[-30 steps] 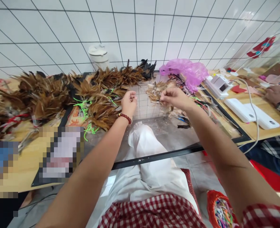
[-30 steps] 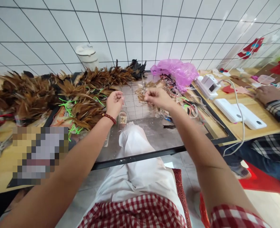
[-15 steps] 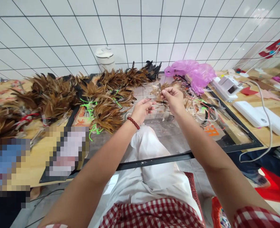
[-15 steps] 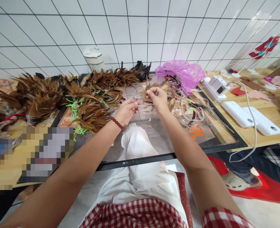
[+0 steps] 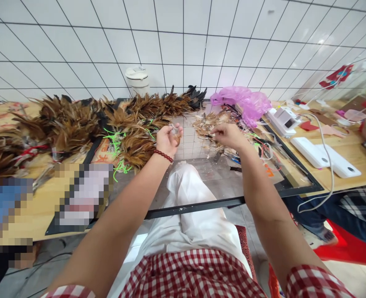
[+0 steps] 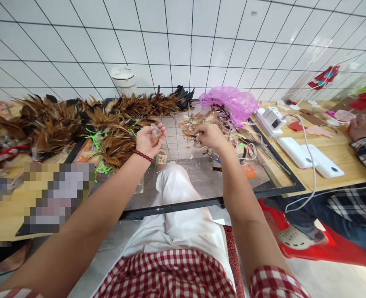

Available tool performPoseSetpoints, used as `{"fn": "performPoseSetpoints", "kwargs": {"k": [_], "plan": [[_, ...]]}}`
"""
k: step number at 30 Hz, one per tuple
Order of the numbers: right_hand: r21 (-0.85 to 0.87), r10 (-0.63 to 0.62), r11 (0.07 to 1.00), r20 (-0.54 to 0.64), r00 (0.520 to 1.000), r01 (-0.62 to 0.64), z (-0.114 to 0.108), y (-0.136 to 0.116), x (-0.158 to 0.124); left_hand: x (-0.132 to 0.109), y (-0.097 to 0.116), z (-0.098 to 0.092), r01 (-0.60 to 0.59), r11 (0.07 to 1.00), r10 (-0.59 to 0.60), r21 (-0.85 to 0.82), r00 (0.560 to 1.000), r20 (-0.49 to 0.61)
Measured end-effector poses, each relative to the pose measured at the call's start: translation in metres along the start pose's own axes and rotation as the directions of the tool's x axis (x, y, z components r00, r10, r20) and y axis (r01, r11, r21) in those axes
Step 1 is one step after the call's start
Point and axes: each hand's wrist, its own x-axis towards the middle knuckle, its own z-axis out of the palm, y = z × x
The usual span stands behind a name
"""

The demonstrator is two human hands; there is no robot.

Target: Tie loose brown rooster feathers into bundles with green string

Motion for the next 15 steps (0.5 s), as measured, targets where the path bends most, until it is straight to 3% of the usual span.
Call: {"fn": "performPoseSetpoints", "kwargs": {"k": [2,4,5,7,9,10,12,15], "plan": [[-0.088,-0.027,0.995,0.204,0.979,0.046,0.001,0.001,-0.001,-0.002,0.001,0.002,0.005,0.999,-0.005,0.038,1.000,0.012],[-0.126,-0.052,0.988,0.286,0.957,0.092,0.006,0.000,-0.001,-0.004,-0.003,0.003,-0.017,0.993,0.014,0.113,1.000,0.026],[-0.124,-0.055,0.988,0.252,0.966,0.089,0.009,-0.001,0.000,-0.004,-0.006,0.003,-0.037,0.987,0.032,0.154,0.999,0.034],[-0.039,-0.005,0.999,0.056,0.998,0.007,0.014,-0.002,0.003,-0.005,-0.012,0.002,-0.080,0.969,0.069,0.232,0.996,0.052],[0.209,0.145,0.972,-0.152,0.978,-0.112,0.017,-0.003,0.006,-0.006,-0.018,0.001,-0.105,0.950,0.087,0.295,0.994,0.073],[0.375,0.244,0.913,-0.188,0.951,-0.160,0.017,-0.003,0.007,-0.006,-0.020,0.001,-0.108,0.943,0.086,0.315,0.993,0.082],[0.677,0.392,0.702,-0.107,0.914,-0.222,0.017,-0.005,0.009,-0.008,-0.023,0.001,-0.092,0.939,0.062,0.331,0.993,0.099],[0.887,0.438,0.383,0.070,0.896,-0.256,0.019,-0.009,0.008,-0.012,-0.025,0.003,-0.037,0.940,0.000,0.340,0.994,0.108]]}}
